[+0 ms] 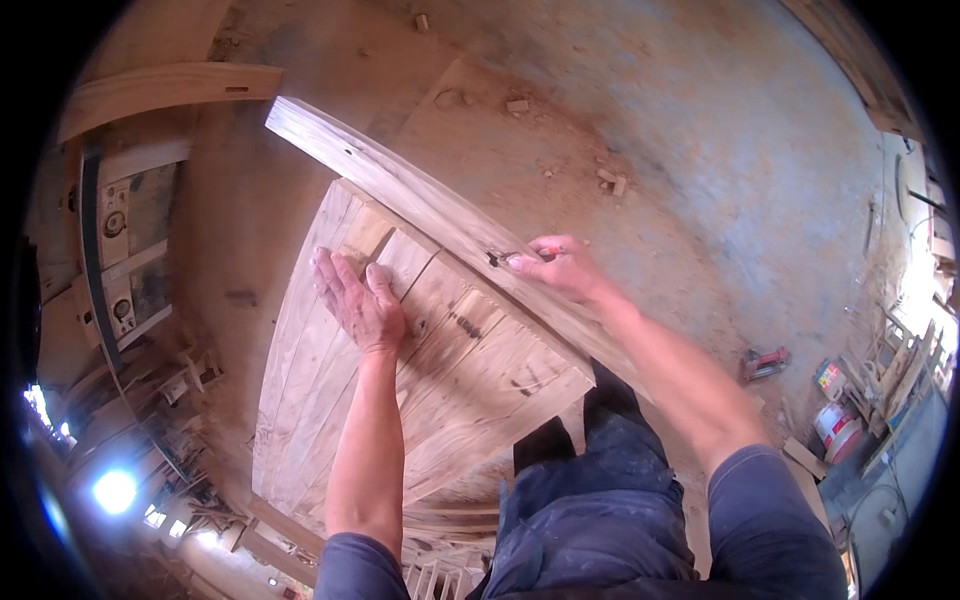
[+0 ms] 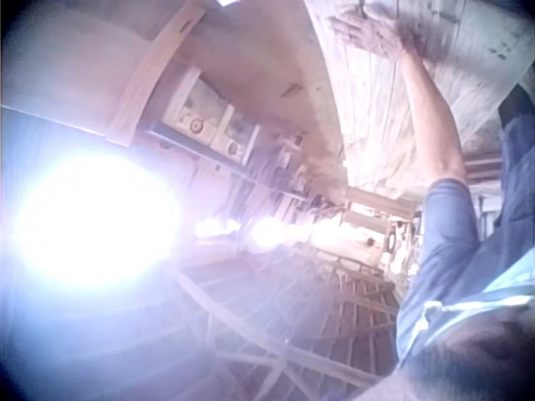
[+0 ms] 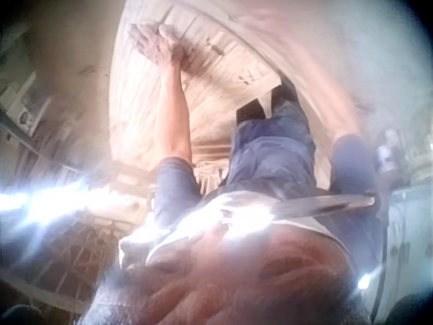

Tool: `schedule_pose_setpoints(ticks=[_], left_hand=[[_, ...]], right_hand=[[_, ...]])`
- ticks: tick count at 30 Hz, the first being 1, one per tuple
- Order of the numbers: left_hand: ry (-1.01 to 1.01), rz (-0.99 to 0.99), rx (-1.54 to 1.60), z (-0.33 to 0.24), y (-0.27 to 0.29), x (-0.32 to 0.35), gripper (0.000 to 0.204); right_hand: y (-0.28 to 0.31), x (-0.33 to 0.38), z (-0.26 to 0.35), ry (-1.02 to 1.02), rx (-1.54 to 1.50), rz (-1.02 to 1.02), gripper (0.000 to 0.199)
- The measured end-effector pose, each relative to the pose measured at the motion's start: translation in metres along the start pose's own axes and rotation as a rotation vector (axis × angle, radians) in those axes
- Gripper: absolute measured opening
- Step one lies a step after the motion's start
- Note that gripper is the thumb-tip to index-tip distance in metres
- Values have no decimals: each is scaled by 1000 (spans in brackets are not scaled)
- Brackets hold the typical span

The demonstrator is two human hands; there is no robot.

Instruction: The person uses a pencil to mark lines on several wooden planks in a workshop. They pick up individual planks, align them with a larger wooden assembly, and draw lines along the edges to transfer measurements.

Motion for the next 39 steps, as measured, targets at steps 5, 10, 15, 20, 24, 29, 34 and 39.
schedule_pose_setpoints(ticks=[5, 10, 15, 20, 24, 29, 34, 39], left_hand=[[30, 14, -17, -7, 3, -1, 63], [28, 32, -41, -5, 1, -2, 63], [23, 69, -64, -3, 1, -3, 72], [-8, 85, -81, -1, 1, -1, 83], [-32, 84, -75, -4, 1, 1, 86], [-6, 93, -96, 2, -5, 2, 89], [-46, 39, -151, 4, -12, 0, 88], [-24, 37, -163, 5, -12, 0, 87]], right_hand=[[-15, -14, 6, -37, -20, 4, 40], [-21, -30, 11, -26, 57, -43, 43], [-23, -45, 31, -33, 117, -44, 47], [-27, -51, 39, -2, 125, -89, 50], [-26, -52, 36, -44, 92, -39, 52], [-27, -57, 28, -102, 160, -35, 46], [-27, -57, 26, -67, 147, -92, 56], [-30, -59, 26, -115, 93, -66, 61]])
Point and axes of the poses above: each hand's wrist, its own x-axis away from the middle knuckle, its own y-axis out of the back of the hand, z = x × y, the point moved 1 cm from there along -x, towards the middle knuckle, and after that the axes turned 13 degrees about z, right-handed, at the moved point
